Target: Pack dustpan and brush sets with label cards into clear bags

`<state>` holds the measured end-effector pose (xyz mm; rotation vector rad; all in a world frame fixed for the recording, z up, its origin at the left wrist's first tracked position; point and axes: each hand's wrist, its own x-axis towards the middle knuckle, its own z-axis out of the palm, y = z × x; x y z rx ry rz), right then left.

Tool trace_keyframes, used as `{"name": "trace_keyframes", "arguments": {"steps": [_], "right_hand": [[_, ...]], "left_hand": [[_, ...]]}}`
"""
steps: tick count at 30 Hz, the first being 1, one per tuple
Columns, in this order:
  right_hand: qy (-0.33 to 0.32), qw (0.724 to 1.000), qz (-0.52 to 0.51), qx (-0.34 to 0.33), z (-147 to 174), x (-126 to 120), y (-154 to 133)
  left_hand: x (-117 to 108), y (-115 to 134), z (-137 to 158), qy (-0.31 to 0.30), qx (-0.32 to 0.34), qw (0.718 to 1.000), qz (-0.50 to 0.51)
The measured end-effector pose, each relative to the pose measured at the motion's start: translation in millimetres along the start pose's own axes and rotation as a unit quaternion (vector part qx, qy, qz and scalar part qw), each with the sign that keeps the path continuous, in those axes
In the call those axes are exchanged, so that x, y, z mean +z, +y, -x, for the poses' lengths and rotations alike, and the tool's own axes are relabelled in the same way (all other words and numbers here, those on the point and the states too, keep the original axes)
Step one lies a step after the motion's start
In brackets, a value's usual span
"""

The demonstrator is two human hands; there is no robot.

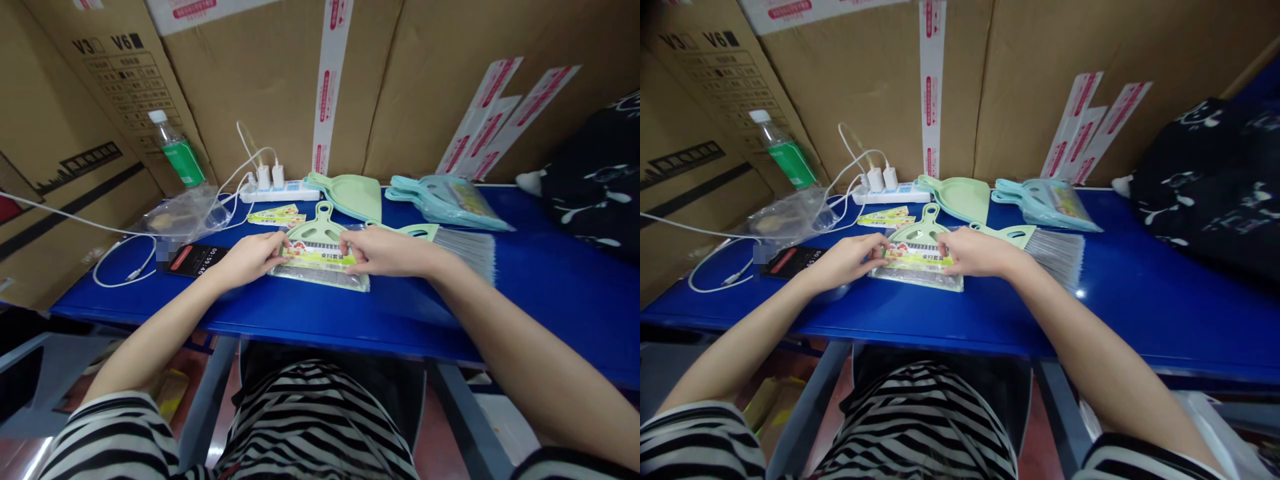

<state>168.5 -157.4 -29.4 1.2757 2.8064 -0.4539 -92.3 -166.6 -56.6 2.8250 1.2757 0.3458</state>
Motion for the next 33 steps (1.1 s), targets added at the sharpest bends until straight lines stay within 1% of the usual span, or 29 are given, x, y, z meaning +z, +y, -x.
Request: {"name": "trace_keyframes", "arguments": {"steps": [2, 6, 10, 12, 15, 17, 19, 23, 27, 29, 31, 33], "right_hand": [[0.005, 1.0, 0.007, -0.005, -0.5, 0.3, 1.8], [-0.018, 1.0, 0.018, 0.0, -0.8, 0.4, 4.1], [-0.015, 0.999, 0.04, -0.004, -0.7, 1.1, 6.9], [-0.011, 0.999, 0.048, -0.008, -0.4, 1.6, 7.5], [-0.021, 0.998, 0.059, 0.01, 0.6, 1.7, 4.9], [-0.031, 0.996, 0.073, 0.028, 1.6, 0.9, 0.7], [-0.039, 0.994, 0.093, 0.046, 2.8, -0.4, -4.4], [-0.037, 0.989, 0.128, 0.067, 4.6, -2.8, -9.9], [-0.027, 0.988, 0.138, 0.071, 4.7, -2.2, -6.9], [-0.005, 0.989, 0.136, 0.056, 3.7, -0.4, -5.5], [0.02, 0.992, 0.122, 0.009, 1.7, 2.0, -6.1], [0.024, 0.995, 0.091, -0.045, -0.9, 4.8, -8.9]], "left_hand": [[-0.5, 1.1, 0.3, 0.002, -0.004, 1.0, -0.021], [-2.4, 4.1, 1.2, 0.004, -0.017, 0.996, -0.083], [-1.9, 4.1, 1.4, 0.003, -0.021, 0.995, -0.093], [-0.7, 3.6, 1.1, 0.018, -0.003, 0.995, -0.098], [1.1, 3.8, 0.4, 0.026, 0.068, 0.992, -0.107], [2.0, 4.4, -0.1, 0.007, 0.121, 0.987, -0.107], [2.6, 5.0, -0.6, -0.012, 0.149, 0.983, -0.107], [2.5, 6.1, -1.0, -0.039, 0.135, 0.982, -0.123], [1.6, 7.8, -1.4, -0.07, 0.127, 0.979, -0.141], [1.5, 8.1, -1.7, -0.072, 0.128, 0.979, -0.141], [1.9, 8.0, -2.1, -0.071, 0.131, 0.979, -0.139], [2.4, 7.7, -2.4, -0.071, 0.134, 0.978, -0.141]]}}
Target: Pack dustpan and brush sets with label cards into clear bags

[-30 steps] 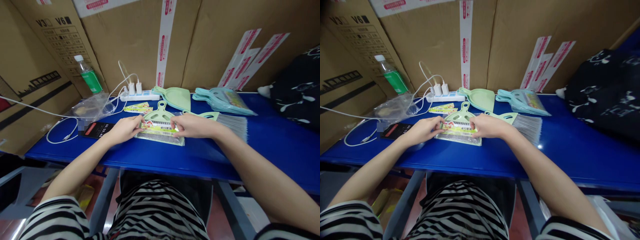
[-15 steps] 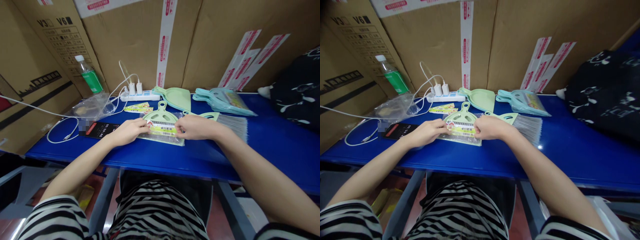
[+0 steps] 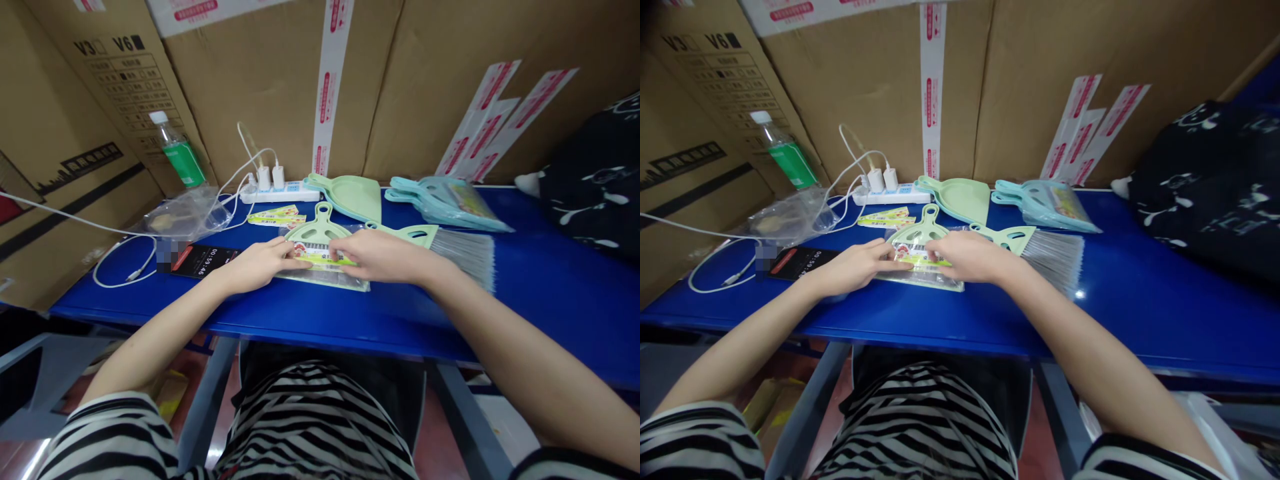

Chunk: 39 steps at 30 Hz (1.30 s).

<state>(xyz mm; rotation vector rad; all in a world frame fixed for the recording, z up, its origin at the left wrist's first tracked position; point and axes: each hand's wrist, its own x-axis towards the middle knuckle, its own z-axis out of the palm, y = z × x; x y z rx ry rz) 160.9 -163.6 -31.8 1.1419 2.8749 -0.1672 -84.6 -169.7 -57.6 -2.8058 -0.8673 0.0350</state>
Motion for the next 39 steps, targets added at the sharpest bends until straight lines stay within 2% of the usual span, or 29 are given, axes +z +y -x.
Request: {"name": "trace_keyframes", "arguments": {"steps": [2, 5, 11, 20, 25, 30, 35, 39], "right_hand": [[-0.01, 0.999, -0.026, -0.033, -2.9, 2.2, -3.9], [-0.022, 0.999, -0.025, -0.033, -6.8, 6.0, -8.6], [0.029, 0.998, -0.013, 0.055, -15.6, 15.6, -13.5], [0.026, 0.992, -0.017, 0.122, -19.0, 15.8, -8.3], [-0.018, 0.99, -0.007, 0.138, -12.1, 6.8, -0.8], [-0.055, 0.985, 0.013, 0.165, -4.5, -3.2, 2.6], [-0.079, 0.984, -0.003, 0.161, -0.8, -5.6, 5.4], [-0.08, 0.989, -0.027, 0.119, 1.7, -3.5, 11.6]], "left_hand": [[0.3, 0.1, -0.4, -0.001, 0.003, 1.0, -0.004], [-0.2, 0.8, -1.1, -0.004, 0.006, 1.0, -0.007], [-1.2, 3.5, -1.8, -0.017, 0.005, 0.999, -0.033], [-2.6, 6.4, -4.0, -0.027, -0.009, 0.998, -0.049], [-7.2, 1.9, -1.9, -0.03, -0.028, 0.999, -0.029], [-9.5, -9.0, 4.6, -0.005, -0.051, 0.999, -0.015], [-12.6, -13.6, 8.3, 0.008, -0.08, 0.997, -0.004], [-12.5, -15.4, 8.5, 0.017, -0.095, 0.995, 0.014]]}}
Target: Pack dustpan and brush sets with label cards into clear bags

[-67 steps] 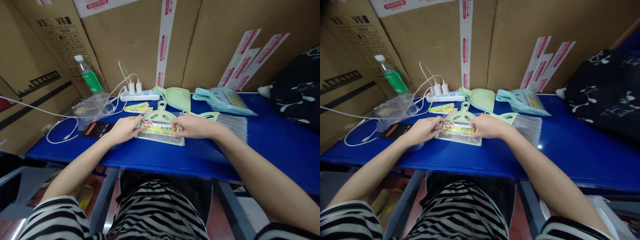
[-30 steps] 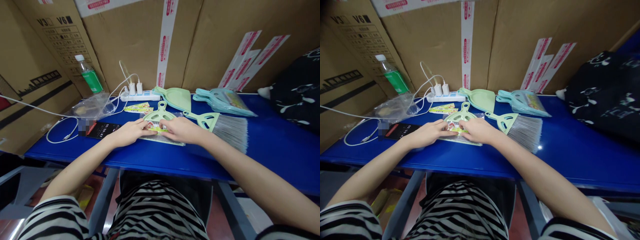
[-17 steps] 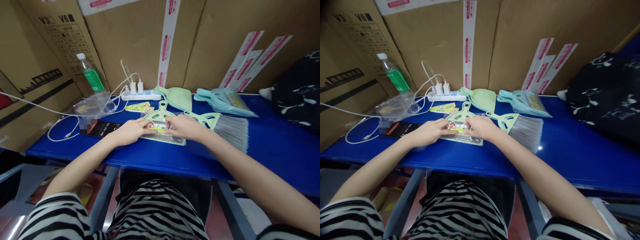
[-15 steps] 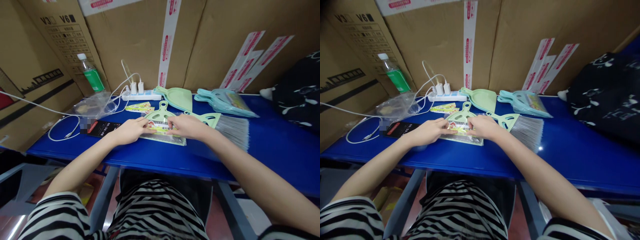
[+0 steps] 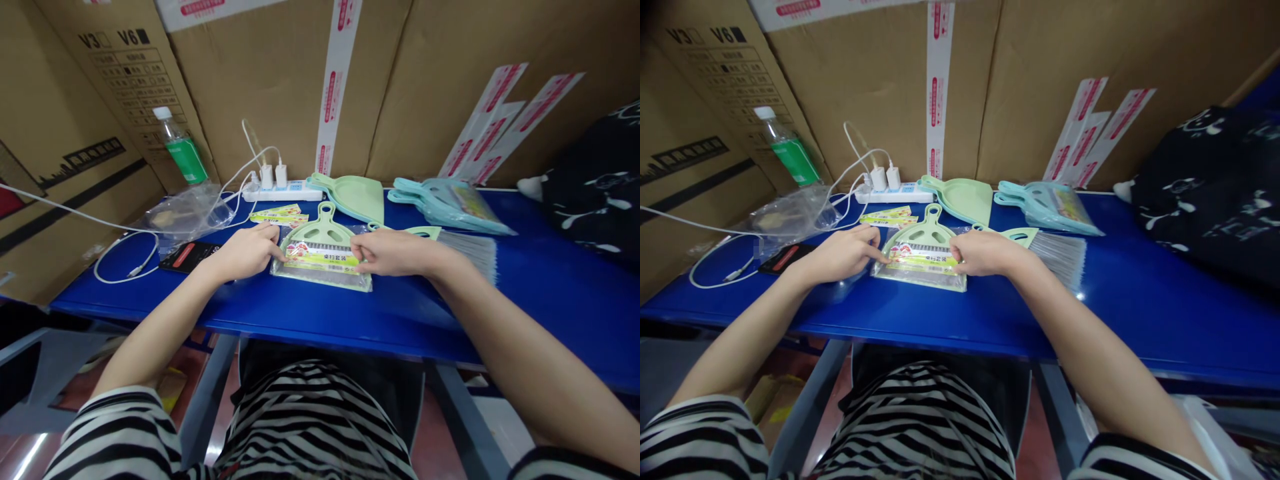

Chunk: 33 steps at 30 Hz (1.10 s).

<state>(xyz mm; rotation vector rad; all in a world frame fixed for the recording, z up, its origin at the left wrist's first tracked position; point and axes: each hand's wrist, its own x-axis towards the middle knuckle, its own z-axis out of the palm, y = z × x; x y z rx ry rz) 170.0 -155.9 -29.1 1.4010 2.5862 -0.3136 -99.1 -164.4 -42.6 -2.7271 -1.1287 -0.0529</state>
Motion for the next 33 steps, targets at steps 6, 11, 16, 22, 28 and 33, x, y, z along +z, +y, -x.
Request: {"name": "trace_keyframes", "arguments": {"steps": [6, 11, 16, 22, 28, 33], "right_hand": [[-0.015, 1.0, -0.019, -0.02, -1.1, -0.8, 2.7], [-0.028, 0.999, -0.021, 0.0, -0.1, -3.4, -4.6], [-0.034, 0.999, -0.034, -0.019, 0.8, -2.3, -6.3], [-0.051, 0.998, -0.042, -0.012, 1.8, -5.6, -7.3], [-0.047, 0.996, -0.054, -0.055, 4.5, -5.1, -4.2], [-0.036, 0.996, -0.039, -0.076, 3.7, -2.2, -0.4]], "left_hand": [[2.6, 1.4, 0.8, -0.001, -0.029, 0.999, 0.029], [2.8, 10.0, -0.3, -0.015, -0.054, 0.996, 0.063], [5.8, 13.9, -3.5, -0.034, -0.061, 0.996, 0.048], [4.5, 11.7, -3.2, -0.044, -0.043, 0.995, 0.08], [0.2, 12.5, -1.1, -0.06, -0.006, 0.992, 0.114], [1.0, 11.9, -0.3, -0.052, 0.006, 0.992, 0.118]]}}
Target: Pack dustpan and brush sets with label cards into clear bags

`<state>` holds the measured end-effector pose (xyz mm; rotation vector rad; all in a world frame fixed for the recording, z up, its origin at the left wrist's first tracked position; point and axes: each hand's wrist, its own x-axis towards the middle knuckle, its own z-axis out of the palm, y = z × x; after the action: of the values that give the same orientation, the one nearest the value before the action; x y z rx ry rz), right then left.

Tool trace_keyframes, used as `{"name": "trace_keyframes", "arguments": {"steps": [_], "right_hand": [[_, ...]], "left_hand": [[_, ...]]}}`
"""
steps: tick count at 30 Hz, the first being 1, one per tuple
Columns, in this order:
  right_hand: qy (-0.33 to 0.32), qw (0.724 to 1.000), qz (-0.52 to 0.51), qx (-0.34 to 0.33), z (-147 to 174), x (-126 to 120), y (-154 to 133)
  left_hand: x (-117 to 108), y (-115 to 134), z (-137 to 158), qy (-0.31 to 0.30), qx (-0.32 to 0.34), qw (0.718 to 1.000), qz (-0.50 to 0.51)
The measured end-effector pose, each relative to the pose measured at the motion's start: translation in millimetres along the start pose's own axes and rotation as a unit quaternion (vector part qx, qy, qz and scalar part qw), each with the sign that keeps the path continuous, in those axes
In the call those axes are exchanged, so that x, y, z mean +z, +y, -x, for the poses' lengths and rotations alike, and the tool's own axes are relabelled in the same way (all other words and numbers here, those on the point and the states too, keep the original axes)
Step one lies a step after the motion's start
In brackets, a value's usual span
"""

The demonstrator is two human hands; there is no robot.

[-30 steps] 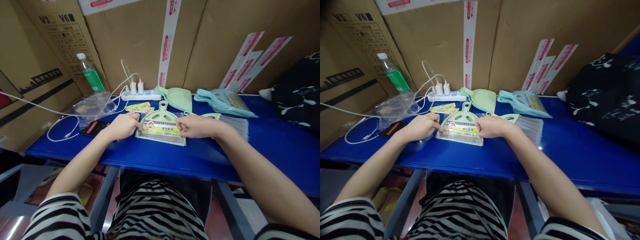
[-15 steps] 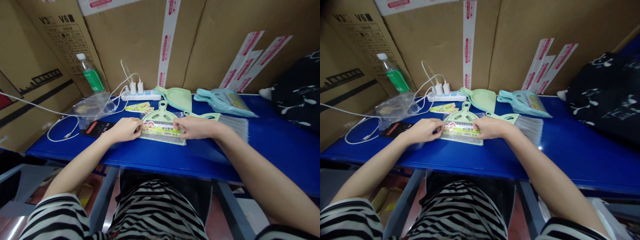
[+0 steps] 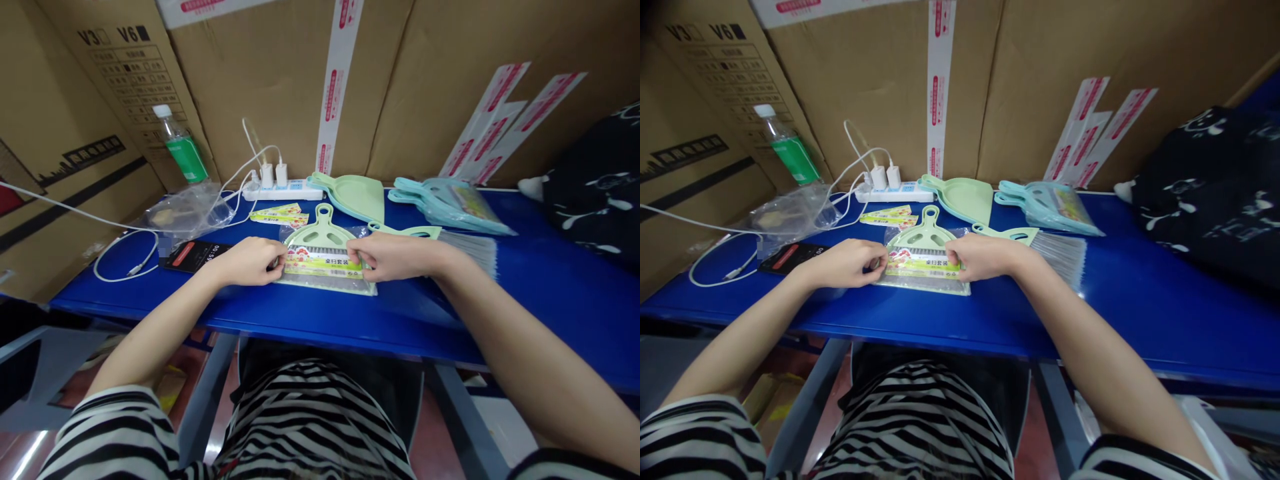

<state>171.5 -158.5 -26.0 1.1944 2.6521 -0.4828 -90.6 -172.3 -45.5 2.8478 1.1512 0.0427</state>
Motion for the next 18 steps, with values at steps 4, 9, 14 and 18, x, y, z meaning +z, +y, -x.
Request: {"name": "trace_keyframes", "arguments": {"steps": [4, 9, 14, 18], "right_hand": [[0.0, 1.0, 0.025, -0.014, -0.3, -0.7, -1.5], [0.004, 0.998, 0.059, 0.011, -1.2, 0.6, -5.5], [0.049, 0.99, 0.126, 0.041, -3.9, 3.8, -10.9], [0.09, 0.988, 0.121, 0.018, -10.7, 8.5, -15.5]], "left_hand": [[1.6, -1.3, -1.4, 0.005, -0.008, 1.0, -0.003], [4.0, 2.2, -2.7, 0.027, -0.026, 0.999, -0.04], [8.7, 4.2, -2.0, 0.09, 0.02, 0.992, -0.091], [11.6, 2.2, -2.3, 0.12, 0.09, 0.983, -0.108]]}}
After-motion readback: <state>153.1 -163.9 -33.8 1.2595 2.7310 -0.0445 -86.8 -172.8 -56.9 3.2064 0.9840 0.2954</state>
